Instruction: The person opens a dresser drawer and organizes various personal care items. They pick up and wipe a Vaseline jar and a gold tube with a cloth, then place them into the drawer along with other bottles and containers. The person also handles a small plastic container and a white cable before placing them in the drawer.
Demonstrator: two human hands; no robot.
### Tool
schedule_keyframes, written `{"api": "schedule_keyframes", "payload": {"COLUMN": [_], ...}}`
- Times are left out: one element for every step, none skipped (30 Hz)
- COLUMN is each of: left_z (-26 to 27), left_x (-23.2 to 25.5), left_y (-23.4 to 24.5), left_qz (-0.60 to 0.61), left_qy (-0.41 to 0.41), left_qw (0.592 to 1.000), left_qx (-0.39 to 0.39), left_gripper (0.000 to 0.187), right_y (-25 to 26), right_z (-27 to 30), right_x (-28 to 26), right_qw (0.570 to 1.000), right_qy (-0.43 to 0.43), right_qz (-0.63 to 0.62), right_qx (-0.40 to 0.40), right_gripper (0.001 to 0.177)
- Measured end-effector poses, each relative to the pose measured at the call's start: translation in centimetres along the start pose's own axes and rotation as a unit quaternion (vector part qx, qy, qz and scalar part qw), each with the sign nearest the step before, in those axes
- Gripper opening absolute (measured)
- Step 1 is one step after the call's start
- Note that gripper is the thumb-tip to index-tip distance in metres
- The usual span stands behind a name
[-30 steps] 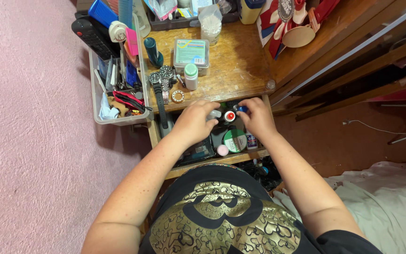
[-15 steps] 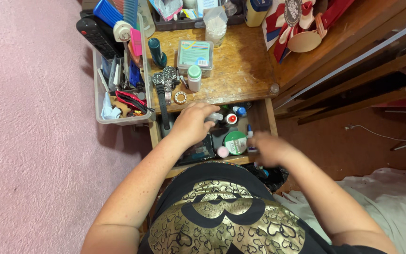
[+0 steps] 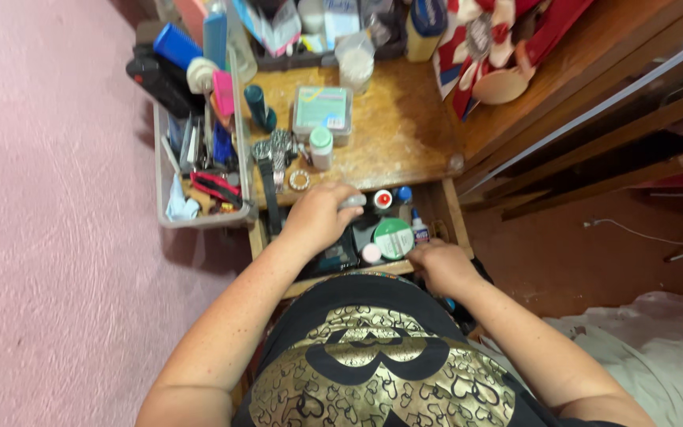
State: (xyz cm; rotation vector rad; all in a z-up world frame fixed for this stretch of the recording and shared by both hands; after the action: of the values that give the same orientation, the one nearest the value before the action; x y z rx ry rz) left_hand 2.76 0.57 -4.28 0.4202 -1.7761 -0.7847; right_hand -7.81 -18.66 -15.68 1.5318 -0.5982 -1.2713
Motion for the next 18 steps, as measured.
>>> {"api": "schedule_keyframes", "payload": {"left_z": [0.2,0.1,0.1,-0.1,-0.2,-0.3,-0.1,0.1,0.1,0.2,0.2,0.3,0.6,1.0,1.1,1.3,1.4,1.5], "left_x": [0.0,0.0,0.1,0.1,0.3,0.4,0.4,0.6,0.6,0.7,0.7,0.7,0.7,0.5,0.3,0.2,0.3,0.4], "left_y": [-0.2,-0.4,-0.5,-0.7,-0.6,-0.6,-0.6,-0.6,-0.4,-0.3,-0.1,0.0,0.0,0.0,0.1,0.1,0.3,0.5], "left_qz": [0.008,0.004,0.0,-0.003,-0.006,-0.009,-0.012,-0.019,-0.028,-0.036,-0.039,-0.041,-0.043,-0.042,-0.043,-0.043,-0.04,-0.037], "left_qy": [0.013,0.019,0.026,0.032,0.033,0.034,0.039,0.033,0.025,0.018,0.017,0.016,0.017,0.03,0.04,0.05,0.046,0.041], "left_qw": [1.0,1.0,0.999,0.999,0.999,0.999,0.999,0.999,0.999,0.999,0.999,0.999,0.999,0.998,0.998,0.998,0.998,0.997], "left_qx": [-0.013,-0.018,-0.023,-0.029,-0.024,-0.019,-0.015,-0.01,-0.003,0.004,0.01,0.017,0.023,0.021,0.021,0.021,0.033,0.044], "left_gripper": [0.027,0.027,0.027,0.028,0.029,0.03,0.031,0.033,0.034,0.036,0.038,0.039,0.041,0.041,0.041,0.042,0.042,0.042], "right_y": [0.2,0.4,0.6,0.5,0.4,0.5,0.4,0.5,0.6,1.6,2.8,3.8,4.2,4.6,5.2,6.3,7.3,8.5], "right_z": [0.0,0.0,0.0,0.0,-0.3,-0.5,-0.7,-1.2,-1.7,-2.2,-2.7,-3.4,-4.0,-4.5,-5.0,-5.3,-5.6,-5.6], "right_x": [0.0,0.0,0.0,0.0,0.1,0.1,0.3,0.5,0.7,0.6,0.7,0.7,1.1,1.6,2.1,1.6,1.1,0.5], "right_qw": [1.0,1.0,1.0,1.0,1.0,0.999,0.997,0.995,0.99,0.991,0.991,0.99,0.991,0.99,0.989,0.986,0.98,0.971], "right_qy": [0.002,0.004,0.005,0.008,0.012,0.016,0.011,0.005,0.001,0.0,0.0,0.0,-0.026,-0.052,-0.077,-0.053,-0.028,-0.004], "right_qz": [-0.005,-0.01,-0.015,-0.013,-0.013,-0.012,-0.037,-0.062,-0.087,-0.105,-0.123,-0.14,-0.133,-0.126,-0.117,-0.126,-0.134,-0.142], "right_qx": [0.006,0.012,0.017,0.0,-0.018,-0.035,-0.06,-0.084,-0.107,-0.079,-0.05,-0.02,0.0,0.021,0.045,0.095,0.145,0.194], "right_gripper": [0.036,0.039,0.041,0.042,0.042,0.042,0.043,0.045,0.048,0.043,0.039,0.035,0.032,0.029,0.027,0.025,0.024,0.023]}}
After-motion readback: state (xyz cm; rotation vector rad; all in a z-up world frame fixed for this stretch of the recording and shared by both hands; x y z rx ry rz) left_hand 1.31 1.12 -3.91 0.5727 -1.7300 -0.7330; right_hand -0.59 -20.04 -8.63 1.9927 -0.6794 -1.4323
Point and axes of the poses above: each hand's wrist, its own z-axis away from the middle knuckle, its own y-axis out of the back of the hand, x = y × z, the point moved 9 cm from there along -z, towards the middle knuckle, and after that the axes turned 12 degrees about x, right-handed, at the moved point
